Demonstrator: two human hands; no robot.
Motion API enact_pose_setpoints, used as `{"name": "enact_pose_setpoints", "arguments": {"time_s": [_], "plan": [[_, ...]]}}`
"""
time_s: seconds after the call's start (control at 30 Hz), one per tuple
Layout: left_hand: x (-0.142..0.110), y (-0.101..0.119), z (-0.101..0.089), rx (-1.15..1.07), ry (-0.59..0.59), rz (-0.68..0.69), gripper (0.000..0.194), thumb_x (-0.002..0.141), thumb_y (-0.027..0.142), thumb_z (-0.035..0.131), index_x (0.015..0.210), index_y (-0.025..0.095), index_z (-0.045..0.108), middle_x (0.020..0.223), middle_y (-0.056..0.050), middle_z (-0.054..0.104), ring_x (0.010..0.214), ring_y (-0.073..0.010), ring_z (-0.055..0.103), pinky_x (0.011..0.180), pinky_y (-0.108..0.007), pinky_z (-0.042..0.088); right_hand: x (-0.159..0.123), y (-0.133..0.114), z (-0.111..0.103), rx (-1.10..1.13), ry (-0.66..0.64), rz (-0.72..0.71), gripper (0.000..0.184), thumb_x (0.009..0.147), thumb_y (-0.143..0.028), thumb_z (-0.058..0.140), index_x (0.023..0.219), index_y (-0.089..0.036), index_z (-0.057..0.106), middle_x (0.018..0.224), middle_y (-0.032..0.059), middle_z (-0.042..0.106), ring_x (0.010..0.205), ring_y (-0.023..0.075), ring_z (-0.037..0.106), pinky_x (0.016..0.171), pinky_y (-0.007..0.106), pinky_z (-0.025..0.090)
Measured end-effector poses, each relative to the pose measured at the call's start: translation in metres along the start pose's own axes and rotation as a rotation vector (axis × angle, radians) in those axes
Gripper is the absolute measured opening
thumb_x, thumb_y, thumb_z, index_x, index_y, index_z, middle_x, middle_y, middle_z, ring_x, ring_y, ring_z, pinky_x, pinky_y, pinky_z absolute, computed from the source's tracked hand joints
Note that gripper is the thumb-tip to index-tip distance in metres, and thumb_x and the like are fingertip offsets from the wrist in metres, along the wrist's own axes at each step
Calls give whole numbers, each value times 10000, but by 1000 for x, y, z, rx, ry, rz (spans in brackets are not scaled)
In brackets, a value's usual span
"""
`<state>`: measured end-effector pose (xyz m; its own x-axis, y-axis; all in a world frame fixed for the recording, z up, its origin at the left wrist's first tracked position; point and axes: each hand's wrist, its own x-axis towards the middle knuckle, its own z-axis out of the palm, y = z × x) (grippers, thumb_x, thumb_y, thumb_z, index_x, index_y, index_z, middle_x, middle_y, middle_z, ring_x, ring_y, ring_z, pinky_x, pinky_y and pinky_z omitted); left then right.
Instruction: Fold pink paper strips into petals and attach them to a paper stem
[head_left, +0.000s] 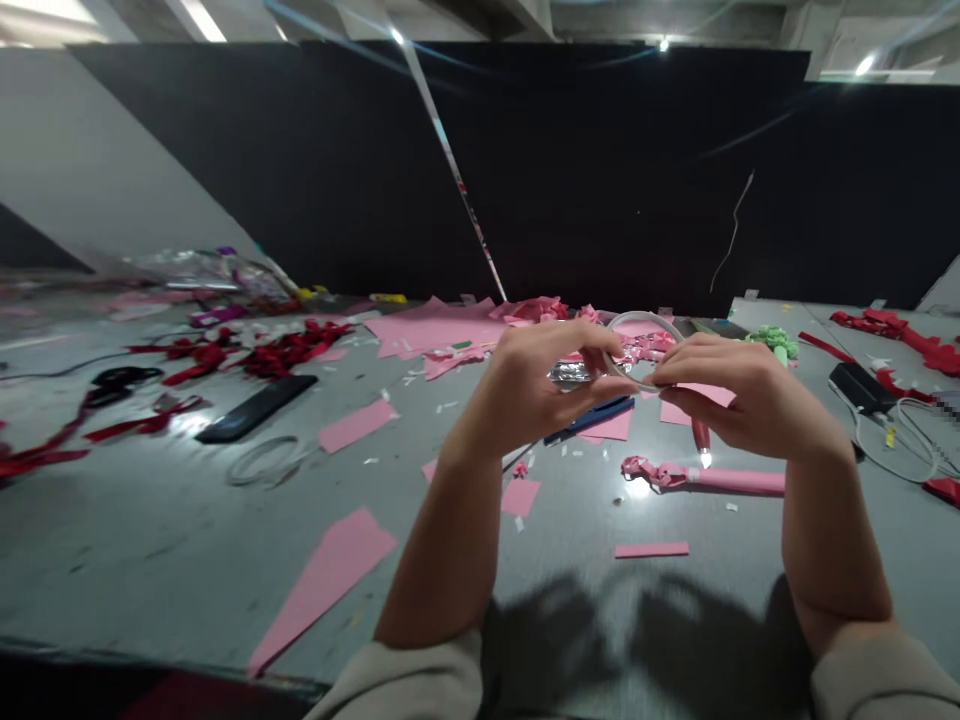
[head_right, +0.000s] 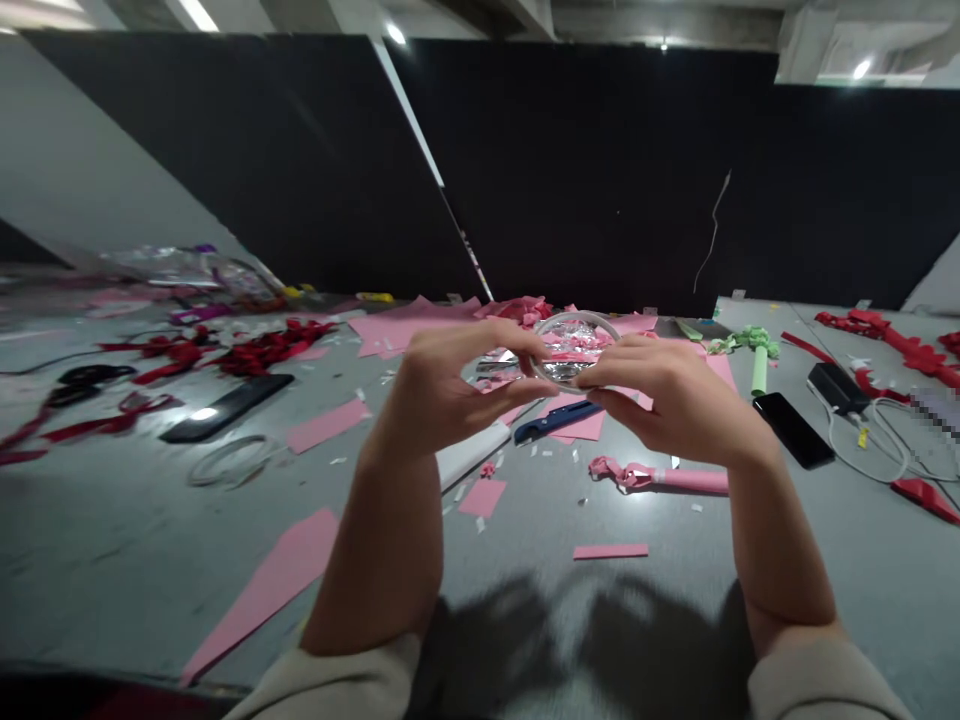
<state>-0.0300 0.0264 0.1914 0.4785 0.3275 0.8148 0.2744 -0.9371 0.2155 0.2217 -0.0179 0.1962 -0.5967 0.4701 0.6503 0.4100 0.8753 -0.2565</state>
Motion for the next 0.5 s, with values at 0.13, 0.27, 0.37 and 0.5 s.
{"name": "enact_pose_setpoints", "arguments": {"time_s": [0.13,0.27,0.37,0.5], "plan": [[-1,7,-1,46,39,18,370,980,560,778,934,195,732,780,-4,773,688,-150,718,709,-278,551,-3,-5,1,11,5,-7,185,1060,-126,627,1125,-193,786,1009,81,821,940,223,763,884,423,613],[-4,4,-5,32,2,26,331,1014,509,755,941,187,741,815,-14,784,718,-152,715,727,-289,532,1,-11,4,20,-17,-13,245,1040,-113,607,1152,-235,788,1010,73,829,953,251,776,880,457,639],[-4,-5,-6,8,-87,15,317,1008,494,759,943,184,757,784,-8,758,711,-153,692,718,-285,503,3,-3,7,-8,32,8,275,1028,-132,582,1148,-269,788,1016,90,829,925,277,795,799,439,667],[-2,-18,-1,62,-121,-60,295,906,455,877,893,184,762,779,-7,756,705,-164,676,683,-273,447,5,30,19,-47,78,-139,274,968,-141,579,1094,-274,782,930,74,835,833,271,812,744,384,681]]}}
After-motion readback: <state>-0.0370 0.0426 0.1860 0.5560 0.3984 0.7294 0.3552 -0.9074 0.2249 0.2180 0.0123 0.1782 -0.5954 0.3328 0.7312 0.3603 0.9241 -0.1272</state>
